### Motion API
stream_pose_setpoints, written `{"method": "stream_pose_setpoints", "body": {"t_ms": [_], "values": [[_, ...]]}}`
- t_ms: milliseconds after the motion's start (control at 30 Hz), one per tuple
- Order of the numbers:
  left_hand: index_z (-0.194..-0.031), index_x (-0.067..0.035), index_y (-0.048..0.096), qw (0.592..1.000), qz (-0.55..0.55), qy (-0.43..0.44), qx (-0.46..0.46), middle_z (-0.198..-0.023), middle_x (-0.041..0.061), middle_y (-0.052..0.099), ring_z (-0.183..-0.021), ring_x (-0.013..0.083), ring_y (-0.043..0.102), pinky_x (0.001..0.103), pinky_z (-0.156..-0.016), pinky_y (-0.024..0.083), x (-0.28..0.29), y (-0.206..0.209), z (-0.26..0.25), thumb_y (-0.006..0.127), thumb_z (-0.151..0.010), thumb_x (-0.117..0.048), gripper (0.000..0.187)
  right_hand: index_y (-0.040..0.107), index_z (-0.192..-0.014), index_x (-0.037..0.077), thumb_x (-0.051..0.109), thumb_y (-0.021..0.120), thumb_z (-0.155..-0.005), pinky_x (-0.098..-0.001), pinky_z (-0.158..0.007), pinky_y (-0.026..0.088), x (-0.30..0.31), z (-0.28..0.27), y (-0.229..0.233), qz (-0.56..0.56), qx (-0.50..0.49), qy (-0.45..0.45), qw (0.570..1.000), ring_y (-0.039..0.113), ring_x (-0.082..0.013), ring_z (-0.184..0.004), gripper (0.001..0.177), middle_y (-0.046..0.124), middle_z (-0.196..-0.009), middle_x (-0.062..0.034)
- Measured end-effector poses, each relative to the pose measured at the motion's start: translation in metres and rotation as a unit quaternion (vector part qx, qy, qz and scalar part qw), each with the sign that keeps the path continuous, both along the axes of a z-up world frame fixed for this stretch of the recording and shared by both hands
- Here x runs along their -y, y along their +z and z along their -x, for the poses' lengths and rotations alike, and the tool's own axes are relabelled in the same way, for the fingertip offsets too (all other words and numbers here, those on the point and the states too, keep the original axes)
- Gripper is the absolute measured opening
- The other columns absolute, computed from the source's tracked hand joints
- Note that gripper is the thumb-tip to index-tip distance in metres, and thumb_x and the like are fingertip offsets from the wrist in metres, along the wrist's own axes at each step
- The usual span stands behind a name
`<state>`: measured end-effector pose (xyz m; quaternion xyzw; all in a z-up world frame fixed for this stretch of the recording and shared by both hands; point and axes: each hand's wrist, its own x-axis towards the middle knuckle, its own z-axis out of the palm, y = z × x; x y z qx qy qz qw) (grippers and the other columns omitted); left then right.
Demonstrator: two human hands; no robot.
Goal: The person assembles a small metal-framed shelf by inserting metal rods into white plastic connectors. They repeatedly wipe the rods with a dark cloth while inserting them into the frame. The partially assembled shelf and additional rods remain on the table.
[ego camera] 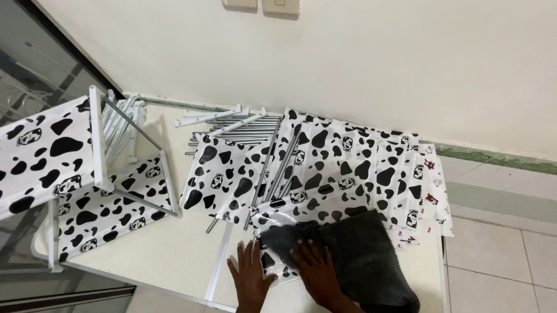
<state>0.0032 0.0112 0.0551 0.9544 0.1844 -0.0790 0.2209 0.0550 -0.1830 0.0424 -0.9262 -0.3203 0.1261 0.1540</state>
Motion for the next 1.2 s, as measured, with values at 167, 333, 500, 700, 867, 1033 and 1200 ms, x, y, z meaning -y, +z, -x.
{"method": "stream_pose_setpoints", "body": {"t_ms": [167, 333, 500, 700, 867, 1033, 1200], "values": [[-0.162, -0.019, 0.019, 0.998, 0.006, 0.053, 0.022, -0.162, 0.013, 0.022, -0.154, 0.0399, 0.007, 0.076, -0.114, 0.008, 0.005, -0.002, 0.000, 0.092, -0.072, -0.030, 0.117, 0.034, -0.157, 0.022, 0.029, 0.056, -0.104, -0.0740, -0.115, 0.004, 0.006, -0.005, -0.004, 0.026, -0.087, 0.158, 0.983, 0.008, -0.0389, -0.155, 0.057, 0.017, -0.168, -0.0109], [-0.161, -0.025, 0.014, 0.994, 0.019, 0.086, -0.063, -0.167, 0.010, 0.015, -0.157, 0.0390, 0.005, 0.076, -0.115, 0.013, 0.007, -0.017, -0.004, 0.094, -0.070, -0.030, 0.122, 0.031, -0.158, 0.028, 0.025, 0.058, -0.096, -0.0671, -0.118, 0.013, 0.043, -0.036, -0.037, 0.040, 0.004, -0.009, 0.999, 0.016, -0.0349, -0.155, 0.068, 0.018, -0.169, -0.0087], [-0.158, -0.024, 0.021, 0.988, 0.032, 0.111, -0.098, -0.170, 0.005, 0.012, -0.159, 0.0349, 0.005, 0.076, -0.114, 0.019, 0.006, -0.022, -0.008, 0.094, -0.070, -0.028, 0.115, 0.031, -0.160, 0.024, 0.030, 0.053, -0.101, -0.0690, -0.117, 0.017, 0.069, -0.086, -0.081, -0.066, 0.042, -0.312, 0.947, 0.020, -0.0411, -0.153, 0.063, 0.021, -0.168, -0.0136], [-0.156, -0.023, 0.026, 0.991, 0.044, 0.106, -0.075, -0.169, 0.006, 0.012, -0.158, 0.0360, 0.007, 0.078, -0.110, 0.026, 0.004, -0.029, -0.006, 0.095, -0.069, -0.029, 0.111, 0.032, -0.158, 0.027, 0.033, 0.049, -0.102, -0.0655, -0.117, 0.018, 0.079, -0.089, -0.079, -0.012, -0.051, -0.197, 0.979, 0.017, -0.0365, -0.155, 0.059, 0.022, -0.169, -0.0099], [-0.149, -0.024, 0.037, 0.991, 0.065, 0.105, -0.059, -0.170, 0.006, 0.009, -0.158, 0.0374, 0.001, 0.082, -0.109, 0.018, 0.001, -0.043, -0.004, 0.093, -0.069, -0.022, 0.098, 0.049, -0.151, 0.013, 0.032, 0.049, -0.102, -0.0378, -0.116, 0.036, 0.097, -0.082, -0.072, -0.319, -0.087, -0.312, 0.891, 0.042, -0.0358, -0.145, 0.052, 0.050, -0.154, -0.0181], [-0.117, -0.012, 0.057, 0.959, 0.170, 0.219, 0.057, -0.135, 0.014, 0.052, -0.130, 0.0316, 0.046, 0.052, -0.105, 0.043, 0.008, -0.053, -0.015, 0.088, -0.080, -0.026, 0.050, 0.054, -0.147, -0.001, 0.032, 0.052, -0.105, -0.0354, -0.109, 0.041, 0.123, -0.094, -0.073, -0.408, -0.243, -0.514, 0.715, 0.057, -0.0317, -0.129, 0.053, 0.063, -0.142, -0.0222], [-0.105, -0.002, 0.061, 0.876, 0.341, 0.324, 0.108, -0.087, 0.016, 0.072, -0.075, 0.0203, 0.068, 0.035, -0.074, 0.052, 0.003, -0.047, -0.029, 0.073, -0.093, -0.025, 0.029, 0.051, -0.146, -0.002, 0.032, 0.052, -0.105, -0.0339, -0.108, 0.040, 0.146, -0.101, -0.064, -0.455, -0.212, -0.508, 0.700, 0.055, -0.0284, -0.130, 0.053, 0.060, -0.142, -0.0187]]}}
